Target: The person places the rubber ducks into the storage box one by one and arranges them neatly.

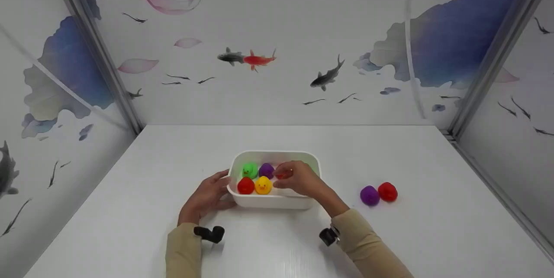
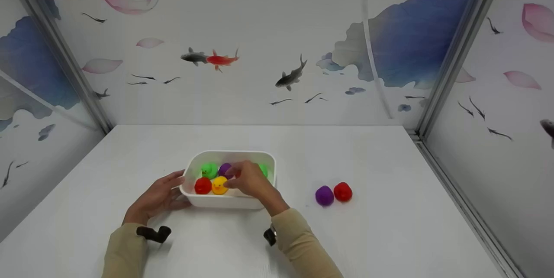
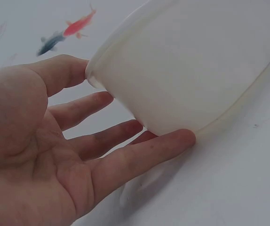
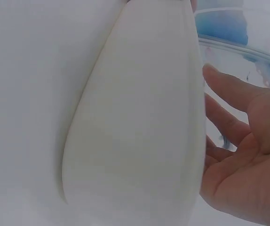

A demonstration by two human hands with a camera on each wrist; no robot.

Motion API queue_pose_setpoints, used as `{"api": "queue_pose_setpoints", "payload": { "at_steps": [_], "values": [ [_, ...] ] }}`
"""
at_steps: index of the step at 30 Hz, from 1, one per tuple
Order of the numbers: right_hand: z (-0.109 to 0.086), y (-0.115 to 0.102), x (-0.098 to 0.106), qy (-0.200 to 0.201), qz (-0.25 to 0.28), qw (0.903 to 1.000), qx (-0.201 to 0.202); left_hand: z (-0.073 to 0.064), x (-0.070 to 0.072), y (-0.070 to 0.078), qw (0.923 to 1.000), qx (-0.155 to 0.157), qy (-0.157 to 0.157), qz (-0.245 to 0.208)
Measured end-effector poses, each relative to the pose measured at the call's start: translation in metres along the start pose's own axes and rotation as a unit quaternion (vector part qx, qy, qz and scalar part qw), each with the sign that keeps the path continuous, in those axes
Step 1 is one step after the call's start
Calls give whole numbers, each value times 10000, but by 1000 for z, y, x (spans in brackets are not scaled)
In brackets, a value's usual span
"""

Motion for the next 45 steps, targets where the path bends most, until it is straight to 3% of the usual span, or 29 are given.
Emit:
{"api": "queue_pose_setpoints", "payload": {
  "at_steps": [15, 24, 30, 37, 45],
  "values": [
    [-46, 16, 61, 382, 269, 9987, -186, 2, 3, 1, 10000, -56, 26, 61],
    [-61, 50, 114, 654, 64, 9968, -446, 2, 0, 1, 10000, -80, -9, 28],
    [-64, 76, 139, 385, 16, 9989, -256, 2, -1, 1, 9999, -113, -12, -8],
    [-75, 100, 161, 100, -720, 9970, -248, 2, -1, 1, 9999, -94, -10, -52],
    [-78, 137, 166, -305, -618, 9973, -250, 1, -1, -1, 10000, -46, -34, 0]
  ]
}}
Point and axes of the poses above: each hand's wrist, its own z-axis towards the middle knuckle, its own x-axis out of the back of the hand, y = z × x, the point moved 2 cm from there along z, towards the middle knuckle, and after that the axes turned 6 degrees about -x, right-handed, at the moved point
